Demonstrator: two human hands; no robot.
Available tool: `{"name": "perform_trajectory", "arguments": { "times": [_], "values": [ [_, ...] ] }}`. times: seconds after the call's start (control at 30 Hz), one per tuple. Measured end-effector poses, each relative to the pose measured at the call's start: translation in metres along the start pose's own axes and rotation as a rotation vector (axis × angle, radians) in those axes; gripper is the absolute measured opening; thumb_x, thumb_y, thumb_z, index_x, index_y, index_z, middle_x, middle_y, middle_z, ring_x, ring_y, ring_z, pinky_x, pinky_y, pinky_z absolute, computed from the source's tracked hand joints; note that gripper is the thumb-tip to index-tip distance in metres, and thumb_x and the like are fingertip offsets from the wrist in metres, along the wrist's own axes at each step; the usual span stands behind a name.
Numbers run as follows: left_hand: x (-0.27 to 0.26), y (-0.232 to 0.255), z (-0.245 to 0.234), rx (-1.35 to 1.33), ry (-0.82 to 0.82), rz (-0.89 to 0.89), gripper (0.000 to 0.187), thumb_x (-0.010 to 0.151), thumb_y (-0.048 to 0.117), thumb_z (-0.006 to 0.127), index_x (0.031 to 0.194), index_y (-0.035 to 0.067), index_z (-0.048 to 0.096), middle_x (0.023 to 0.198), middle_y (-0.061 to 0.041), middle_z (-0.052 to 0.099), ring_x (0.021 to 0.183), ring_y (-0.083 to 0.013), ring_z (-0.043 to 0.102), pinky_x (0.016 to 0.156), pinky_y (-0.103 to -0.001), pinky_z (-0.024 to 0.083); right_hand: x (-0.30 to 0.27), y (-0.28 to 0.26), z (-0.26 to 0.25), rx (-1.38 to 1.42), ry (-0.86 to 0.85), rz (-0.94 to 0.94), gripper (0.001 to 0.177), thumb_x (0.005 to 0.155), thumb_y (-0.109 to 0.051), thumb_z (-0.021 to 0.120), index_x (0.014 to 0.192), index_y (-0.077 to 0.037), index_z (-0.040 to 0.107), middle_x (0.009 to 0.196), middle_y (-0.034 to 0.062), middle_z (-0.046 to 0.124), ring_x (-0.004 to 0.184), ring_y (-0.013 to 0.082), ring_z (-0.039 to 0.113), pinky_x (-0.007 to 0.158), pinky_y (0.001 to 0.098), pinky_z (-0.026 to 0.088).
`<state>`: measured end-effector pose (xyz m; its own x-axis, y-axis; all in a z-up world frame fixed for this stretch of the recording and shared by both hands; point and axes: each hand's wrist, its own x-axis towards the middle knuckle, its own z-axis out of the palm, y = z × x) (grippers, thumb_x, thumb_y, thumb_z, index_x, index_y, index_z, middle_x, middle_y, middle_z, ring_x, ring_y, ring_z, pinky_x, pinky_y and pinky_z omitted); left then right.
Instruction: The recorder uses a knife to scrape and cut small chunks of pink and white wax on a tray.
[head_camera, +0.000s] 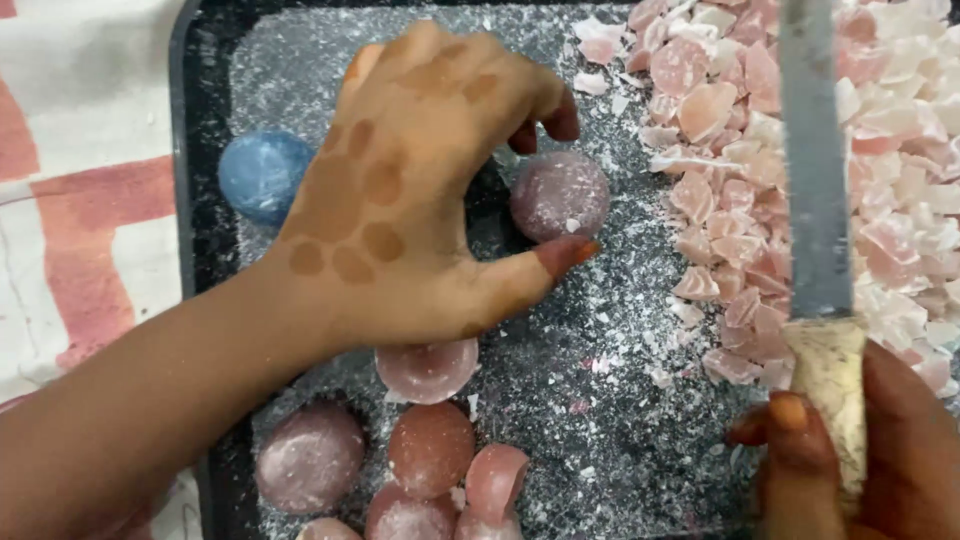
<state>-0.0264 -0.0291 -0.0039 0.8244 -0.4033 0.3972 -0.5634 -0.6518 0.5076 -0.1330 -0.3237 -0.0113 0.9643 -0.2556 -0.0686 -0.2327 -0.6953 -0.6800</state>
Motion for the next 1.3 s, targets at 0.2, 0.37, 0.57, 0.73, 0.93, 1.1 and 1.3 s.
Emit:
{"name": "perform_trajectory", "arguments": {
  "times": [0.2, 0.37, 0.57, 0.73, 0.93, 1.1, 1.3],
  "values": [
    [-0.004, -0.004, -0.001, -0.025, 0.088, 0.193, 0.029, 0.099, 0.027, 0.079, 0.114, 0.008, 0.063, 0.118, -0.011, 0.058, 0.118, -0.0295, 0.053, 0.105, -0.046, 0.043, 0.005, -0.013, 0.006, 0.066, 0.037, 0.014, 0.046, 0.105, -0.014, 0.061, 0.147, 0.004, 0.054, 0.086, 0.0150, 0.068, 0.068, 0.0152, 0.059, 0.063, 0.0262, 0.047],
    [-0.002, -0.005, 0.007, -0.084, 0.087, 0.204, 0.030, 0.087, 0.016, 0.079, 0.111, 0.006, 0.065, 0.119, -0.013, 0.057, 0.120, -0.0336, 0.054, 0.105, -0.048, 0.044, -0.003, -0.029, 0.007, 0.141, 0.093, 0.012, 0.044, 0.106, -0.014, 0.061, 0.146, 0.002, 0.054, 0.087, 0.0135, 0.066, 0.060, 0.0125, 0.052, 0.056, 0.0239, 0.040],
    [0.001, 0.005, -0.002, -0.166, 0.043, 0.173, 0.026, 0.080, 0.010, 0.079, 0.103, 0.007, 0.067, 0.105, -0.009, 0.060, 0.103, -0.0281, 0.063, 0.096, -0.048, 0.046, -0.010, -0.034, 0.011, 0.311, 0.157, -0.148, 0.038, 0.109, -0.005, 0.061, 0.145, 0.005, 0.055, 0.101, 0.0096, 0.067, 0.083, 0.0093, 0.060, 0.074, 0.0204, 0.046],
    [-0.006, -0.001, 0.009, -0.142, 0.167, 0.274, 0.018, 0.089, 0.011, 0.080, 0.098, 0.009, 0.065, 0.108, -0.007, 0.060, 0.107, -0.0277, 0.062, 0.098, -0.044, 0.048, -0.001, -0.036, 0.013, 0.421, 0.242, -0.270, 0.034, 0.106, -0.001, 0.061, 0.139, 0.006, 0.054, 0.110, 0.0068, 0.067, 0.088, 0.0098, 0.064, 0.077, 0.0225, 0.051],
    [-0.006, -0.002, 0.010, -0.117, 0.291, 0.330, 0.020, 0.095, 0.008, 0.078, 0.107, 0.008, 0.062, 0.106, -0.008, 0.063, 0.106, -0.0279, 0.064, 0.097, -0.044, 0.050, 0.015, -0.005, 0.019, 0.417, 0.327, -0.339, 0.030, 0.108, 0.000, 0.064, 0.136, 0.006, 0.057, 0.107, 0.0068, 0.067, 0.085, 0.0099, 0.064, 0.075, 0.0235, 0.052],
    [-0.005, 0.003, 0.009, -0.142, 0.289, 0.314, 0.022, 0.096, 0.006, 0.074, 0.113, 0.008, 0.061, 0.106, -0.007, 0.070, 0.102, -0.0248, 0.069, 0.094, -0.043, 0.052, 0.017, -0.007, 0.017, 0.403, 0.393, -0.374, 0.030, 0.110, -0.001, 0.067, 0.139, 0.006, 0.059, 0.109, 0.0081, 0.069, 0.086, 0.0099, 0.064, 0.075, 0.0241, 0.053],
    [-0.003, 0.002, 0.008, -0.113, 0.199, 0.208, 0.022, 0.090, 0.013, 0.073, 0.111, 0.009, 0.066, 0.114, -0.008, 0.071, 0.112, -0.0271, 0.066, 0.099, -0.043, 0.053, 0.020, -0.006, 0.012, 0.557, 0.535, -0.245, 0.032, 0.100, -0.009, 0.065, 0.126, 0.002, 0.049, 0.094, 0.0047, 0.065, 0.068, 0.0081, 0.056, 0.058, 0.0228, 0.045]
  ]
}}
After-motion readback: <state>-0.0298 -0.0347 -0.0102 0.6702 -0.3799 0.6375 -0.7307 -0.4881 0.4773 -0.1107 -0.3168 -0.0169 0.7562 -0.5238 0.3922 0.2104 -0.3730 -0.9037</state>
